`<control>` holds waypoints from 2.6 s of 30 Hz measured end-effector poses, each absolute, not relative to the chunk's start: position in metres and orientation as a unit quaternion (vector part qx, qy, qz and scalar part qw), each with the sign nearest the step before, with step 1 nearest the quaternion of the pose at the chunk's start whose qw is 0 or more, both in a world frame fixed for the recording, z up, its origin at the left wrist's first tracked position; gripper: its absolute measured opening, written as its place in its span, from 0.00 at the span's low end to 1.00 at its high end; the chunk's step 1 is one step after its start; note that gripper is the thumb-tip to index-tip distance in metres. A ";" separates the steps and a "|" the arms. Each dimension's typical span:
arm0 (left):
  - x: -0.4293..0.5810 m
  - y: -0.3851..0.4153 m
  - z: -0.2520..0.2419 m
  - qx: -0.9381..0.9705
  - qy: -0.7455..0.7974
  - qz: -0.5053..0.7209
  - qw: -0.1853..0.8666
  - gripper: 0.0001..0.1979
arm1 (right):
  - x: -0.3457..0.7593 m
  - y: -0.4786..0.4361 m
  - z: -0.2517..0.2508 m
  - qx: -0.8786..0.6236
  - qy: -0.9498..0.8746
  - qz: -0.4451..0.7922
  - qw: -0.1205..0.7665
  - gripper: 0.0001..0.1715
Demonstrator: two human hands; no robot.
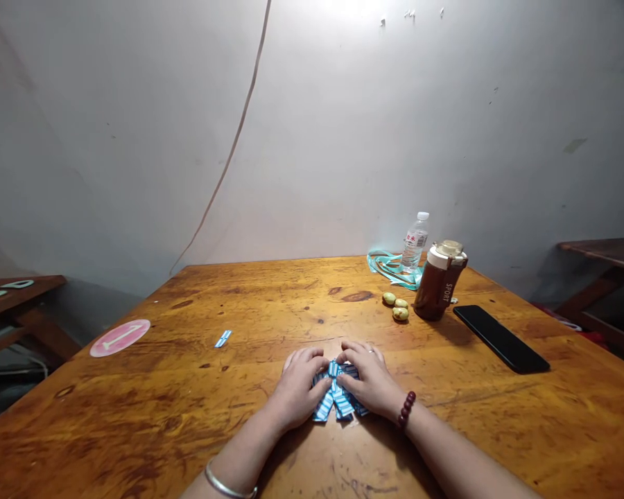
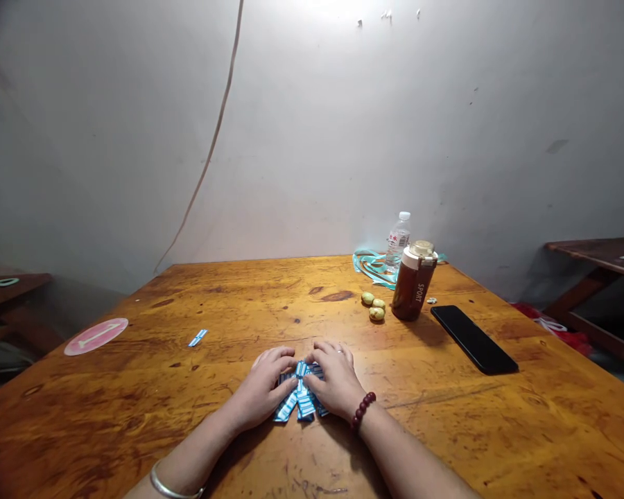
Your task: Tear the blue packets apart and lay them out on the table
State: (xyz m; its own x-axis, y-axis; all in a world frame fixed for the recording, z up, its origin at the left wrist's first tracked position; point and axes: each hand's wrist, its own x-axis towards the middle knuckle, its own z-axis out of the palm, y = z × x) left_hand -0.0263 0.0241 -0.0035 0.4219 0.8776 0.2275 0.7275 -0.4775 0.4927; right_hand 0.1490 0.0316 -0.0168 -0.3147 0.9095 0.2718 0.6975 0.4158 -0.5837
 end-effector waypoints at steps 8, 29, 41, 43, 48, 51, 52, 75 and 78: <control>-0.027 0.026 0.002 0.805 0.498 0.263 0.186 0.09 | 0.154 0.037 -0.014 -0.521 -0.698 0.295 0.394 0.13; -0.020 0.020 0.001 0.840 0.470 0.220 0.162 0.11 | 0.160 0.036 -0.011 -0.593 -0.713 0.179 0.329 0.11; -0.023 0.022 0.007 0.810 0.509 0.240 0.163 0.07 | 0.159 0.029 -0.008 -0.519 -0.771 0.245 0.278 0.04; -0.023 0.022 0.008 0.812 0.505 0.237 0.171 0.08 | 0.159 0.031 -0.007 -0.529 -0.753 0.254 0.296 0.06; -0.023 0.019 0.007 0.839 0.461 0.218 0.193 0.09 | 0.164 0.029 -0.003 -0.517 -0.776 0.251 0.261 0.09; -0.020 0.017 0.007 0.842 0.449 0.220 0.205 0.09 | 0.167 0.025 -0.004 -0.486 -0.813 0.243 0.208 0.18; -0.020 0.017 0.006 0.841 0.448 0.225 0.205 0.07 | 0.167 0.024 -0.004 -0.485 -0.815 0.241 0.204 0.17; -0.032 0.027 0.008 0.779 0.537 0.287 0.153 0.08 | 0.173 0.041 -0.008 -0.581 -0.694 0.219 0.366 0.17; -0.032 0.028 0.009 0.784 0.528 0.284 0.161 0.08 | 0.182 0.044 -0.006 -0.576 -0.697 0.232 0.358 0.13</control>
